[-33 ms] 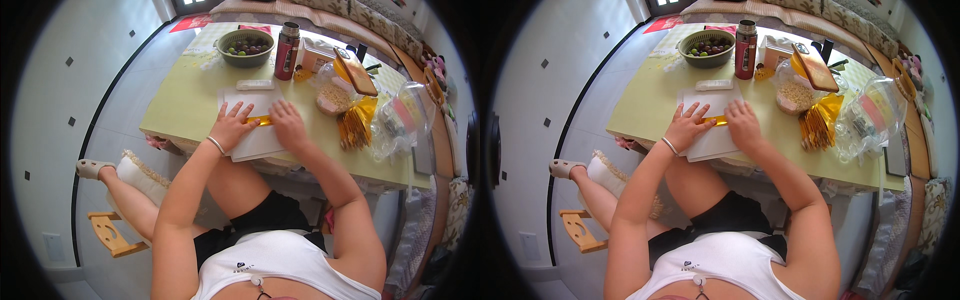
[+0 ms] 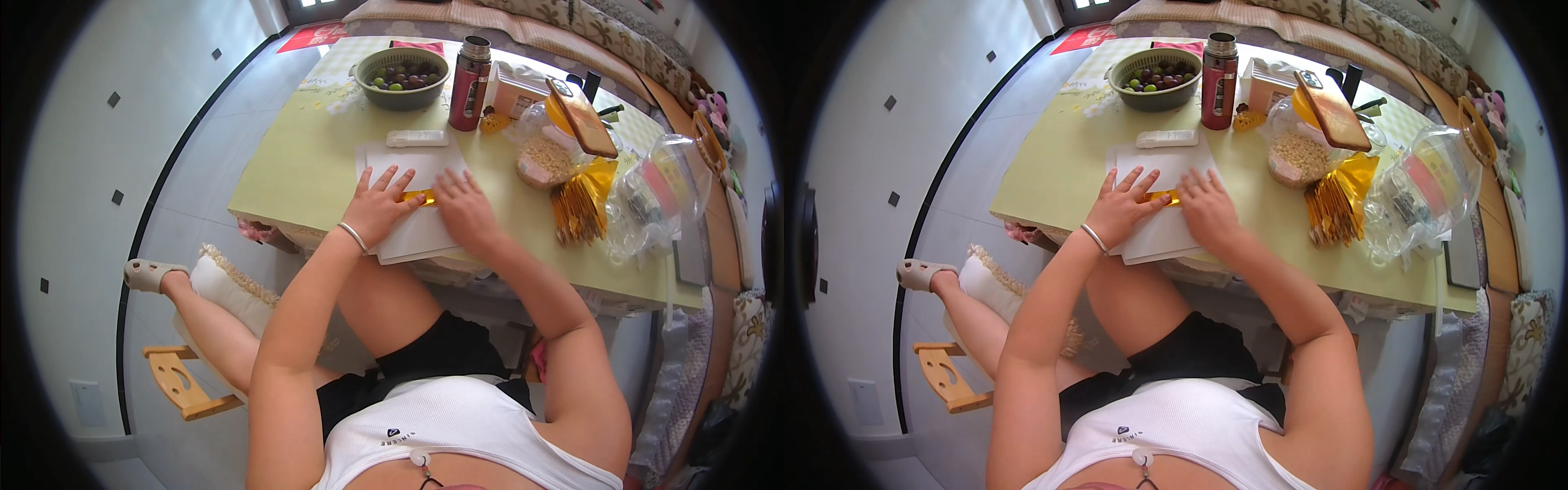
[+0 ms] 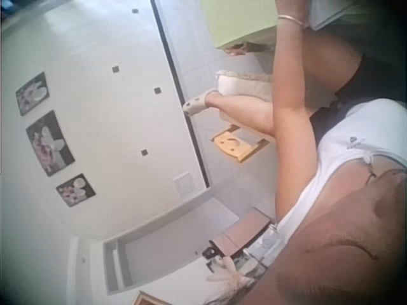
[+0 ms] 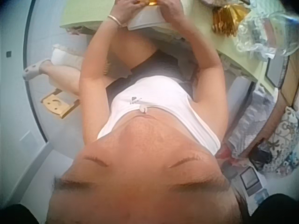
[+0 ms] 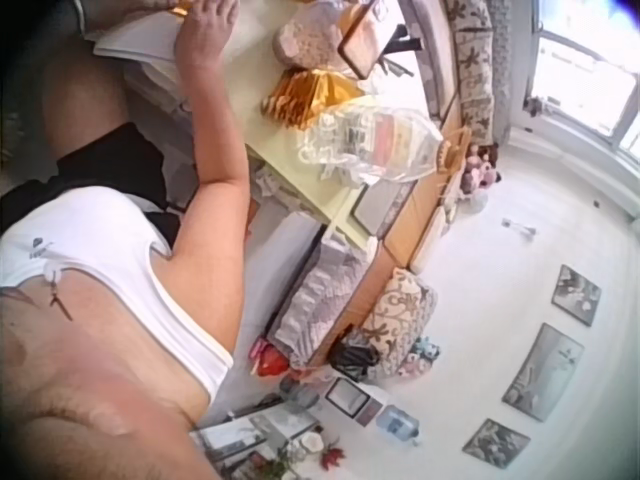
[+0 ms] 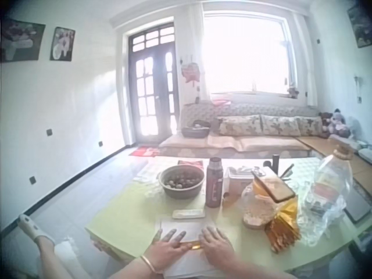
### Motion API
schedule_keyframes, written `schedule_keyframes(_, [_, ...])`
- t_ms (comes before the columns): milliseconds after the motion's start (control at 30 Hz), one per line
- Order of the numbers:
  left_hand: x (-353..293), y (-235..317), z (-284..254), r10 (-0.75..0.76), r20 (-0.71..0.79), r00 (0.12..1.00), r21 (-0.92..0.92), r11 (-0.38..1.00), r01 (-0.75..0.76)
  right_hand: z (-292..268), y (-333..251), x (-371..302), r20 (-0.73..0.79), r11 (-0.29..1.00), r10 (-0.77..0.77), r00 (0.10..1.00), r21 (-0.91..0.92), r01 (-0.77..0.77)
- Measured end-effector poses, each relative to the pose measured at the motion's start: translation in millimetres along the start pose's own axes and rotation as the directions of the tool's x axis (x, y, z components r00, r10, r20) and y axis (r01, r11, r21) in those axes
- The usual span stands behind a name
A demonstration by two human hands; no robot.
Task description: The person sits at a table and folds a yellow sheet of paper into a triangular shape using a white paper as a guide. They repeat this folding process multiple times, stacking the finished yellow triangles on the table.
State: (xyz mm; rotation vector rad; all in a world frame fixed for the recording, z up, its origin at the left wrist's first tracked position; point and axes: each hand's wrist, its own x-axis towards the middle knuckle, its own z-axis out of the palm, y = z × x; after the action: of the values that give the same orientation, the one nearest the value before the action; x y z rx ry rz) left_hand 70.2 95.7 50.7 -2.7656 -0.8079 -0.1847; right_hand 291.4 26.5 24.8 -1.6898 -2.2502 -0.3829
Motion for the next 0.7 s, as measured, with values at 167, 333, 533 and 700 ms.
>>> schedule_keyframes(167, [-10.2, -4.8, 2.1, -0.042, 0.052, 0.998, -0.019, 0.999, 0.043, -10.3, -17.3, -13.3, 0.276, 0.982, 0.015, 0.961, 0.179, -0.067])
schedule_keyframes(333, [-40.6, -23.3, -7.1, -0.177, 0.143, 0.974, -0.072, 0.980, 0.188, -12.9, 2.3, -25.2, 0.274, 0.981, 0.025, 0.962, 0.179, -0.077])
schedule_keyframes(533, [-9.7, 14.0, -18.8, -0.087, 0.044, 0.995, -0.160, 0.983, 0.093, -23.3, -10.2, -18.9, 0.315, 0.993, 0.038, 0.948, 0.093, -0.071])
schedule_keyframes(700, [6.1, 56.9, 4.6, -0.137, 0.087, 0.987, -0.382, 0.910, 0.160, -12.6, -1.2, -25.6, 0.259, 0.992, 0.002, 0.966, 0.118, -0.034])
